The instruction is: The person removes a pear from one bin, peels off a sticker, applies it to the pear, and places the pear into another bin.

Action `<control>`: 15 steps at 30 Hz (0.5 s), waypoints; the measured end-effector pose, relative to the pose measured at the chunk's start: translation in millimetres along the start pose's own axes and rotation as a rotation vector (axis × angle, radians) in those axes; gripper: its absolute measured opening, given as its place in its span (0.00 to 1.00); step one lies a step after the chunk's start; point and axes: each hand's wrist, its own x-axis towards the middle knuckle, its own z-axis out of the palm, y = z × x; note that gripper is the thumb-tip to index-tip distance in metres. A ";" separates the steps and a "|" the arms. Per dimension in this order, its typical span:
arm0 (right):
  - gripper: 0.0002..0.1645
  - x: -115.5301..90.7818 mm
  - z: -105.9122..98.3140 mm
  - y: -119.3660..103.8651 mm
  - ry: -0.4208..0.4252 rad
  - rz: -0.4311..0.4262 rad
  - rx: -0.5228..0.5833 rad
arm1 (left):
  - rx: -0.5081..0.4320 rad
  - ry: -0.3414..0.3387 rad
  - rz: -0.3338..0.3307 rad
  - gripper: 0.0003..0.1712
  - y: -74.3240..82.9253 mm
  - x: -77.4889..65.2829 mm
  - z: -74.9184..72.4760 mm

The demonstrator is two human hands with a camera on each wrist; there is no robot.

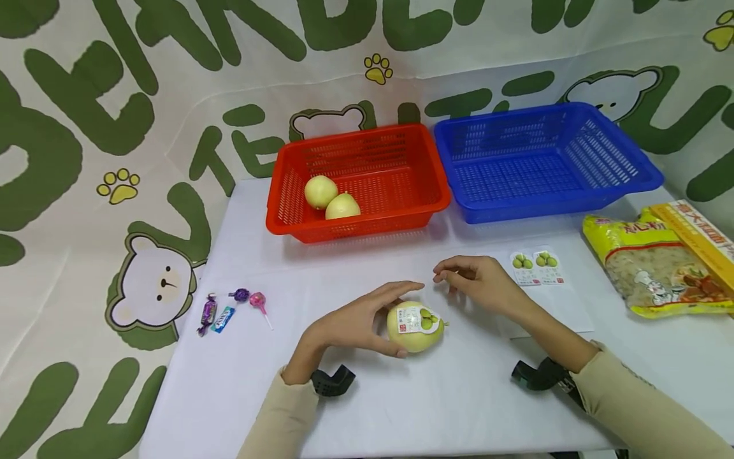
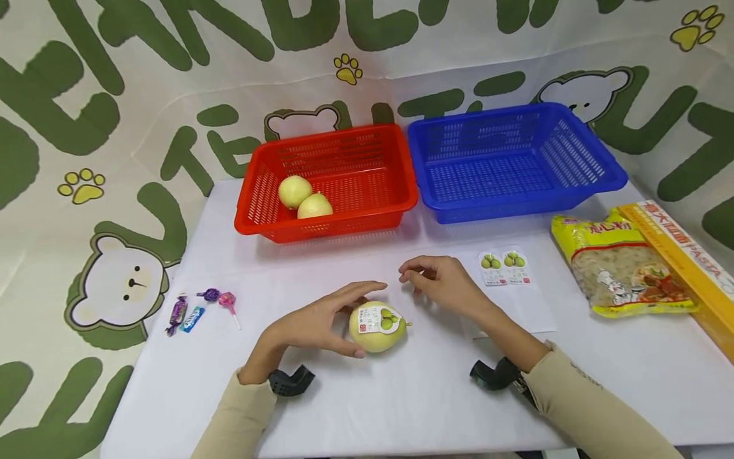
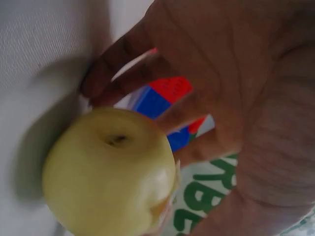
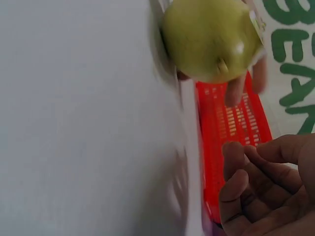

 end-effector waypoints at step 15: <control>0.20 -22.6 -1.3 3.3 -0.017 -0.261 -0.165 | 0.087 0.319 -0.090 0.56 -5.1 5.5 10.6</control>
